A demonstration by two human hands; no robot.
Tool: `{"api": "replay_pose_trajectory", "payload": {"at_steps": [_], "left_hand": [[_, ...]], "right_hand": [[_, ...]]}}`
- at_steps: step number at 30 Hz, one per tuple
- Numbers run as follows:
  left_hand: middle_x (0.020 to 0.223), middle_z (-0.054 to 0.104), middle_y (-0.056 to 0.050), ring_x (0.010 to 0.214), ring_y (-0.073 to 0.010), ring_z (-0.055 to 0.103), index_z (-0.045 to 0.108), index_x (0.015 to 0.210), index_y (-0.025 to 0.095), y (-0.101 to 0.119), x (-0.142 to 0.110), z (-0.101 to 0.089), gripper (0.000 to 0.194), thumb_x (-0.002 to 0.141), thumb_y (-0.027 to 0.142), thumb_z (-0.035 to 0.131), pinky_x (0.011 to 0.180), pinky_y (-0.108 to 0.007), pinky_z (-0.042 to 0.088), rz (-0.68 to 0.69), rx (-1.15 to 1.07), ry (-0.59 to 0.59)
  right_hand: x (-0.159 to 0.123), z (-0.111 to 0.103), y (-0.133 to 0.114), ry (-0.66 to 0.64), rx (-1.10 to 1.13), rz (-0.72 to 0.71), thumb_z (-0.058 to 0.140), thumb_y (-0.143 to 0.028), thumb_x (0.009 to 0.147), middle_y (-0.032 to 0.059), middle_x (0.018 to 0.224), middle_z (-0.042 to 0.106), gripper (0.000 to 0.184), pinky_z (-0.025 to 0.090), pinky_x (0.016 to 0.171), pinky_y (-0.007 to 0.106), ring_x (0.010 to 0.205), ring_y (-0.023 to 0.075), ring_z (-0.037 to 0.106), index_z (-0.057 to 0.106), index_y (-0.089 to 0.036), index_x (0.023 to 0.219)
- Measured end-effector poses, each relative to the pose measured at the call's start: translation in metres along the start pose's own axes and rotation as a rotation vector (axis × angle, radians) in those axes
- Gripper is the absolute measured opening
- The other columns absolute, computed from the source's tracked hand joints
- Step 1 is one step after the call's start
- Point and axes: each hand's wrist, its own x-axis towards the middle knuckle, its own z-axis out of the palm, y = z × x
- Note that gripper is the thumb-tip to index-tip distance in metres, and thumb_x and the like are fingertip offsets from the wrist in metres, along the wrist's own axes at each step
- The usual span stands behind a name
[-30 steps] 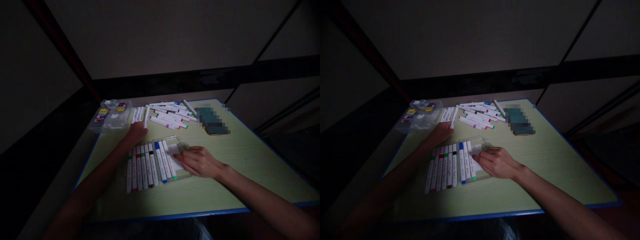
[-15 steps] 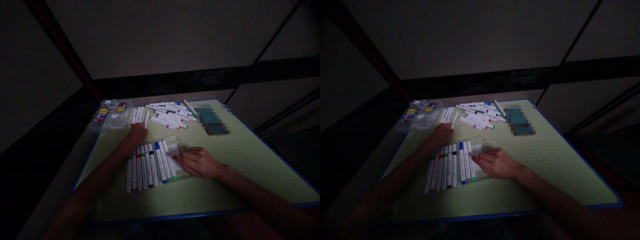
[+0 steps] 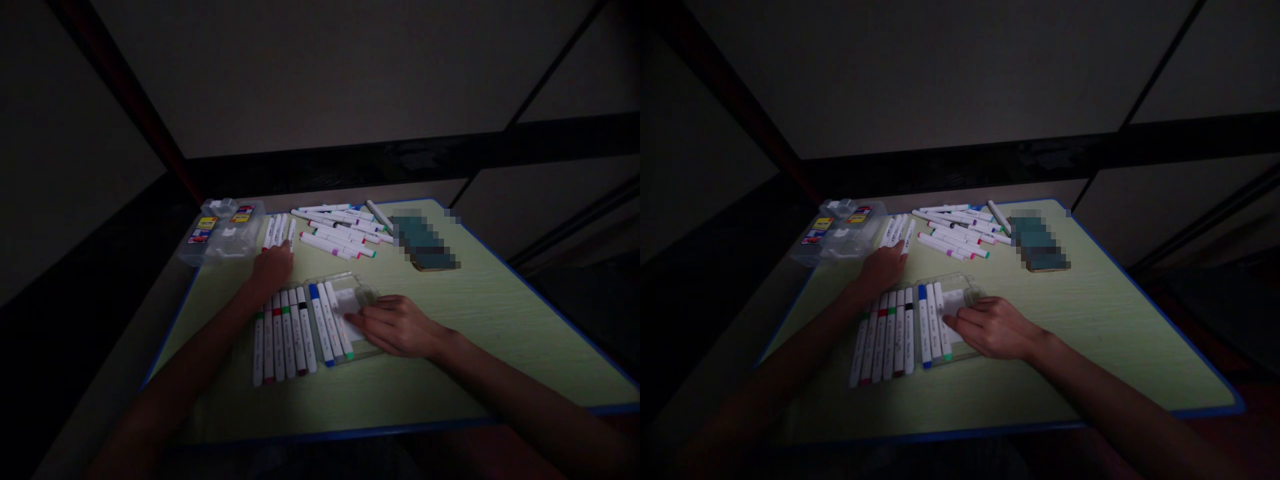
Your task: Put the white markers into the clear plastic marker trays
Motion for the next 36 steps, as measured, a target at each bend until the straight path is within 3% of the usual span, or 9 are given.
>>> {"api": "replay_pose_trajectory", "payload": {"at_steps": [16,36], "left_hand": [[0.095,0.063,-0.012,0.088,-0.0246,0.061,0.05,0.119,0.018,-0.0072,0.0048,0.0016,0.037,0.091,0.032,0.03,0.07,-0.032,0.046,0.026,0.048,0.035],[0.093,0.063,-0.013,0.086,-0.0253,0.061,0.054,0.114,0.016,-0.0092,0.0093,0.003,0.036,0.09,0.03,0.031,0.071,-0.034,0.046,0.012,0.036,0.061]], "right_hand": [[-0.0005,0.0009,0.0003,-0.002,0.022,-0.005,0.038,-0.012,0.087,0.0009,0.065,0.06,0.025,0.04,0.05,0.027,0.054,0.0102,0.05,0.057,-0.008,0.102],[0.0011,0.0002,-0.0001,-0.013,0.005,-0.001,0.035,-0.015,0.089,0.0003,0.063,0.06,0.026,0.039,0.051,0.027,0.052,0.0098,0.05,0.058,-0.01,0.101]]}}
